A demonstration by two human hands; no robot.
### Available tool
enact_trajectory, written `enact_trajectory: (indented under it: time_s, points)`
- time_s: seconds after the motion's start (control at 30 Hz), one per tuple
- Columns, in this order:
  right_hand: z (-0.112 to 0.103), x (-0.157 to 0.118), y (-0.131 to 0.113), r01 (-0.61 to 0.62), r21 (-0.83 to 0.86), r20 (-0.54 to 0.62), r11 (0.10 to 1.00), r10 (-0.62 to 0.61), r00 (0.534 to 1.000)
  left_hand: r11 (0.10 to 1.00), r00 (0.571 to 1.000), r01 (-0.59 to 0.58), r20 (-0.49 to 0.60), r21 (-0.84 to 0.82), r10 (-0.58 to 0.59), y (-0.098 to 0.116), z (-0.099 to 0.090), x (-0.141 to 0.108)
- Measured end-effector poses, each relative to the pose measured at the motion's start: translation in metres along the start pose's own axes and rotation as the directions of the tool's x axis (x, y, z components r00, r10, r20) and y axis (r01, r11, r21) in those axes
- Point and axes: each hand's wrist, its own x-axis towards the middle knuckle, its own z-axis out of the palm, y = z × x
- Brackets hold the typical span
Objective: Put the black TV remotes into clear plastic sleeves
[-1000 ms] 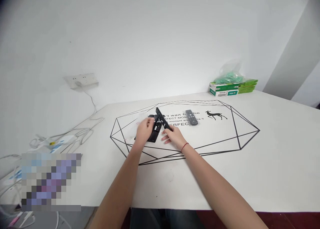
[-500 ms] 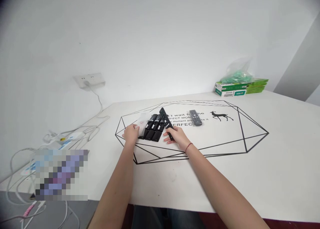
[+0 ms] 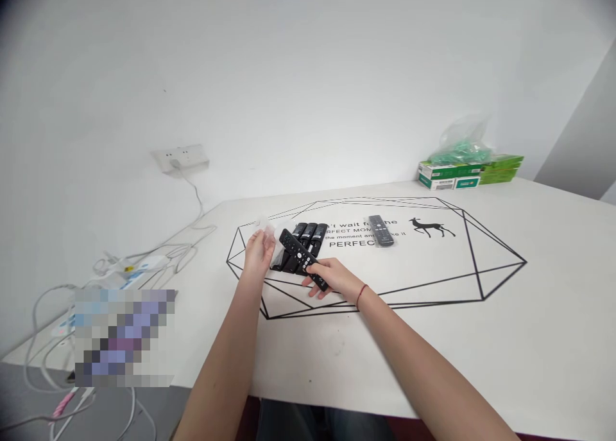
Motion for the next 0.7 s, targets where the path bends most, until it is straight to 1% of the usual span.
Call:
enact_trajectory:
  time_s: [0.27, 0.4, 0.5, 0.63, 0.7]
  points:
    - [0.003, -0.001, -0.003, -0.016, 0.023, 0.012, 1.000, 0.016, 1.000, 1.000, 0.996, -0.011, 0.083, -0.029, 0.014, -0.010, 0.011, -0.011]
    - [0.004, -0.002, -0.004, -0.032, 0.019, 0.010, 0.999, 0.032, 0.999, 1.000, 0.996, -0.019, 0.088, -0.016, 0.020, -0.012, 0.017, -0.015]
    - [0.004, -0.002, -0.004, -0.034, 0.001, 0.010, 0.999, 0.034, 0.999, 1.000, 0.995, -0.021, 0.102, 0.008, 0.020, -0.013, 0.021, -0.020]
    - [0.003, -0.002, -0.005, -0.026, -0.029, -0.016, 0.999, 0.026, 1.000, 0.998, 0.987, -0.011, 0.163, 0.059, 0.001, -0.014, 0.028, -0.030]
    - [0.002, -0.002, -0.005, -0.018, -0.083, -0.035, 0.996, 0.015, 0.999, 0.998, 0.982, -0.006, 0.187, 0.069, -0.007, -0.017, 0.031, -0.035]
